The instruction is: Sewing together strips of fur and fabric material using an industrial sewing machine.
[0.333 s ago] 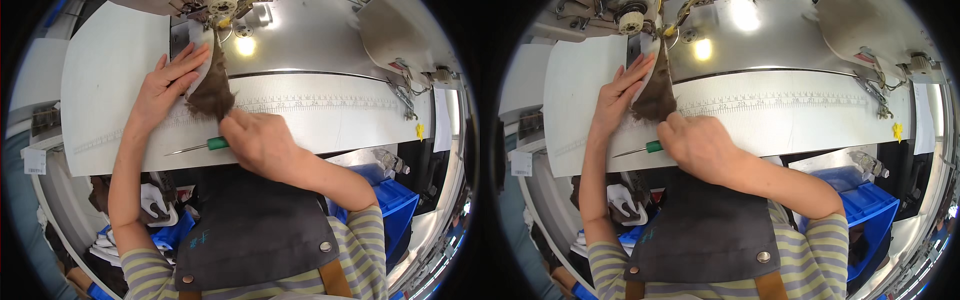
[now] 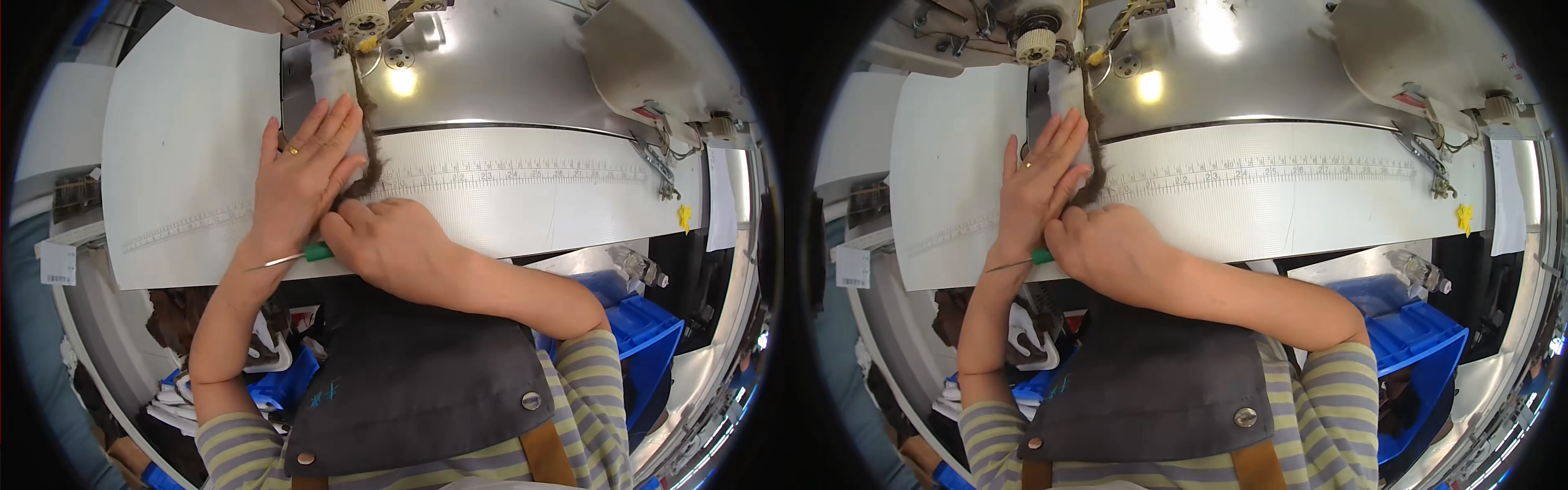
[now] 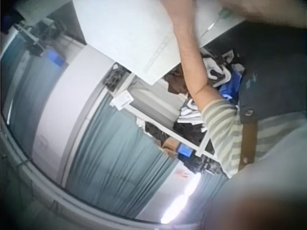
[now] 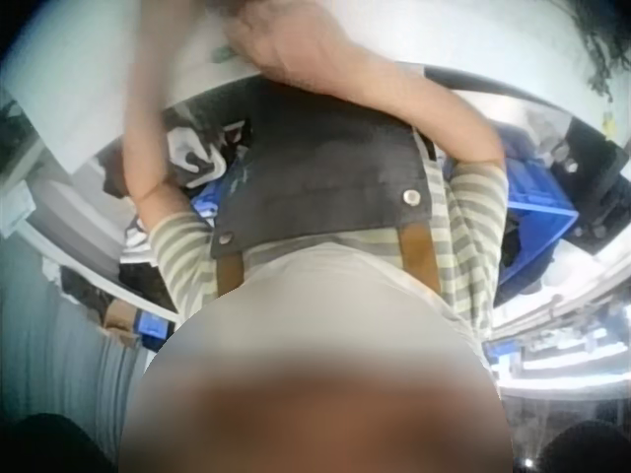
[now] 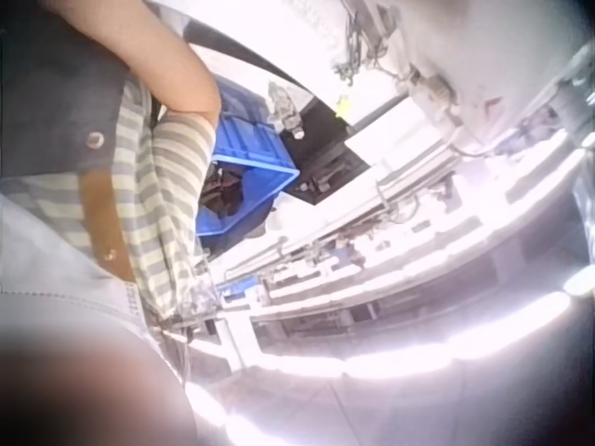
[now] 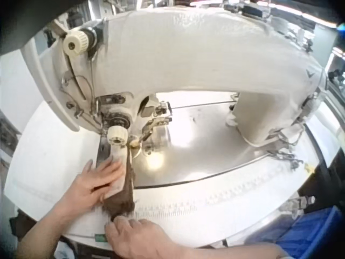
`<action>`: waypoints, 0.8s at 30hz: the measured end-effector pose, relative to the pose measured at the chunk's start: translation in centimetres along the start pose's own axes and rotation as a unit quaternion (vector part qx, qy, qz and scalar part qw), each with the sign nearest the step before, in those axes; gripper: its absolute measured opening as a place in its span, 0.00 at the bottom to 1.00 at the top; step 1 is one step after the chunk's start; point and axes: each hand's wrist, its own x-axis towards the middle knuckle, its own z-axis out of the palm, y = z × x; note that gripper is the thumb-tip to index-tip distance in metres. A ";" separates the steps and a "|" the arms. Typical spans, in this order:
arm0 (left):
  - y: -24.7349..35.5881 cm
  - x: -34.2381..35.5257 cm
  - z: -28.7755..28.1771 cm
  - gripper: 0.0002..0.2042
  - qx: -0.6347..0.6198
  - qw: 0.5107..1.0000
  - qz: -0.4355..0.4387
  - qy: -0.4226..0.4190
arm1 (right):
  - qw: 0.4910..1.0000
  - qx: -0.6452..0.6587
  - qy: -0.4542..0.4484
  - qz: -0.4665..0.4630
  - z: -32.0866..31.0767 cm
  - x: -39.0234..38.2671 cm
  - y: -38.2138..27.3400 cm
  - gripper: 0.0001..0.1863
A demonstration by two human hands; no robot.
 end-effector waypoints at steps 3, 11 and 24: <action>0.5 -0.3 0.0 0.22 0.060 0.998 0.004 0.023 | 0.974 0.171 -0.003 0.145 -3.2 -1.7 -0.6 0.12; 1.3 -0.6 -0.2 0.20 0.056 0.998 -0.027 0.015 | 0.978 -0.072 0.061 0.189 -6.2 -3.6 2.4 0.19; 1.2 -0.7 0.1 0.20 0.032 0.998 -0.011 0.059 | 0.976 -0.057 0.158 0.137 -2.7 -0.5 3.6 0.20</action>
